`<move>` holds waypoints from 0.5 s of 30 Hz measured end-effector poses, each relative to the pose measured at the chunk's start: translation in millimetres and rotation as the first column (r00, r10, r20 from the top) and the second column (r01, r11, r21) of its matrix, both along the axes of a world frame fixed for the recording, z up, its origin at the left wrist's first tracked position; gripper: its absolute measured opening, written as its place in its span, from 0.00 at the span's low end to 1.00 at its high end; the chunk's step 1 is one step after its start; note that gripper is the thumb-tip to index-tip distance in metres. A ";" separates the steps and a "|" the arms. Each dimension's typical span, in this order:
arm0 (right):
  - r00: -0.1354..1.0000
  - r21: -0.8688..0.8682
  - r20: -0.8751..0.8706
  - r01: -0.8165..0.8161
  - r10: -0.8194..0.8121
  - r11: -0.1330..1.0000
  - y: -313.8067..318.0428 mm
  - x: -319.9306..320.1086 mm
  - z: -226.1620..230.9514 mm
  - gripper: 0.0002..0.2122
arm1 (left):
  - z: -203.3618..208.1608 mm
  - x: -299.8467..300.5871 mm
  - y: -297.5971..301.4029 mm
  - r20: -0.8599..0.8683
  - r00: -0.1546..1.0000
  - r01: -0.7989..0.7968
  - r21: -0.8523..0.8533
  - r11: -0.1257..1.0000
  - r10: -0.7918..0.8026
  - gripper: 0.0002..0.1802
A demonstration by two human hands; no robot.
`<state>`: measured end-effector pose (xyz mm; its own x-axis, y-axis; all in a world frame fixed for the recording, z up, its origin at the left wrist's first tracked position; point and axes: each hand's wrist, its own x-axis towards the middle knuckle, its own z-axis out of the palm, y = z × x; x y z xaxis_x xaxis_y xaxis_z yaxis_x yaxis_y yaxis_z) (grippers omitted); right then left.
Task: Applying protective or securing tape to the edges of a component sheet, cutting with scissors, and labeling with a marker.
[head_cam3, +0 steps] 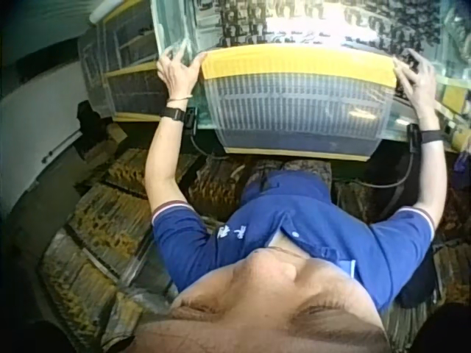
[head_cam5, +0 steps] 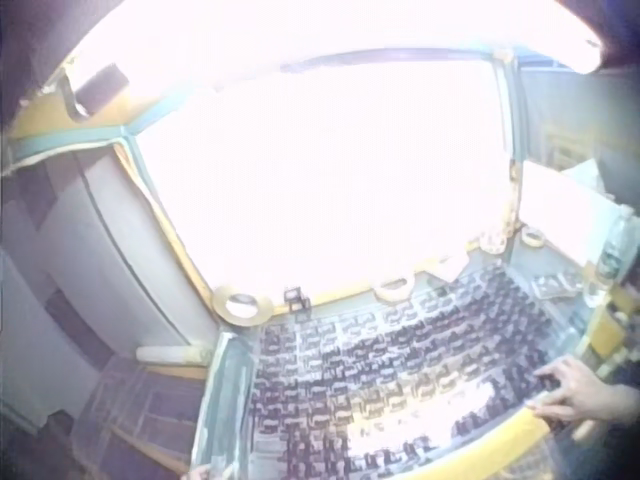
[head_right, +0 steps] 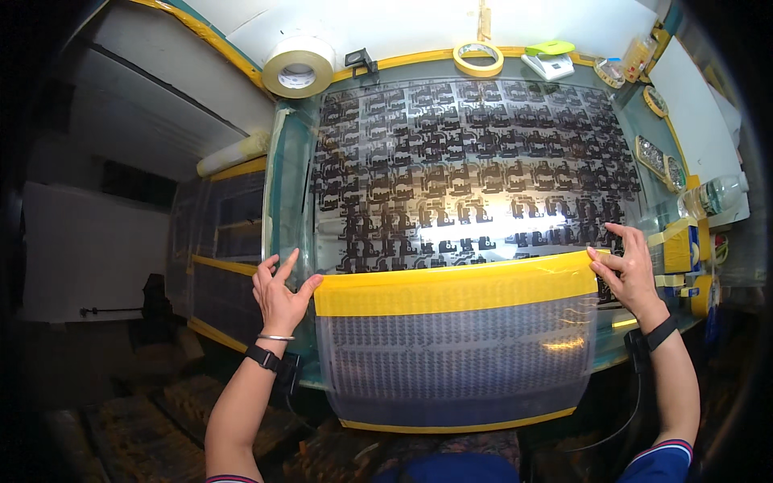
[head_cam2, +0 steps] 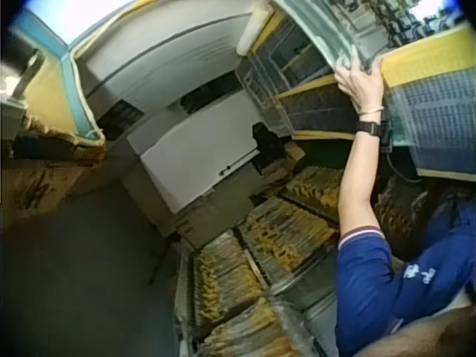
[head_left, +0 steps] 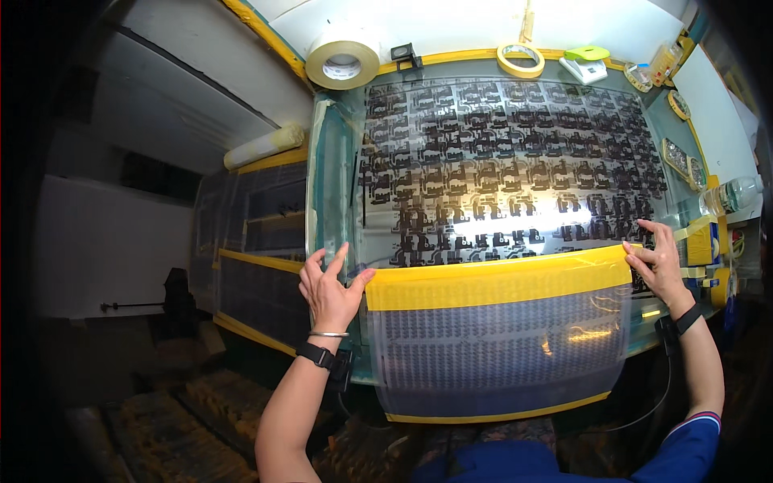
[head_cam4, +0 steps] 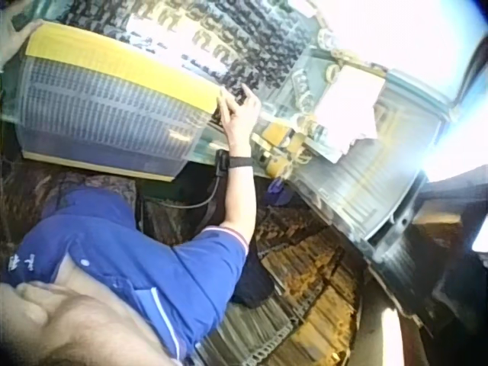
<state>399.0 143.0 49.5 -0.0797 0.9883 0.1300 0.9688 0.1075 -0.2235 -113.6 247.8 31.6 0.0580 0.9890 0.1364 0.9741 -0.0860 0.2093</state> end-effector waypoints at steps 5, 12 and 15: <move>1.000 -0.021 -0.002 0.009 -0.010 1.000 3.6 -5.1 -1.7 0.09 | 9.3 28.1 1.1 -0.103 0.984 0.162 0.183 0.970 -0.145 0.28; 1.000 -0.041 -0.014 0.018 -0.018 0.999 8.7 -8.8 -0.3 0.09 | -13.0 142.3 -53.8 0.094 0.759 0.640 -0.287 0.712 -0.644 0.44; 0.999 -0.044 0.011 0.049 -0.049 0.998 3.5 -7.6 6.1 0.09 | -7.3 92.5 -48.8 0.012 0.879 0.451 -0.347 0.822 -0.477 0.46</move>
<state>391.4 146.5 55.5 -0.0324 0.9958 0.0857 0.9749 0.0504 -0.2169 -21.1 199.1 24.3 0.5178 0.8281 -0.2149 0.8502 -0.4700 0.2374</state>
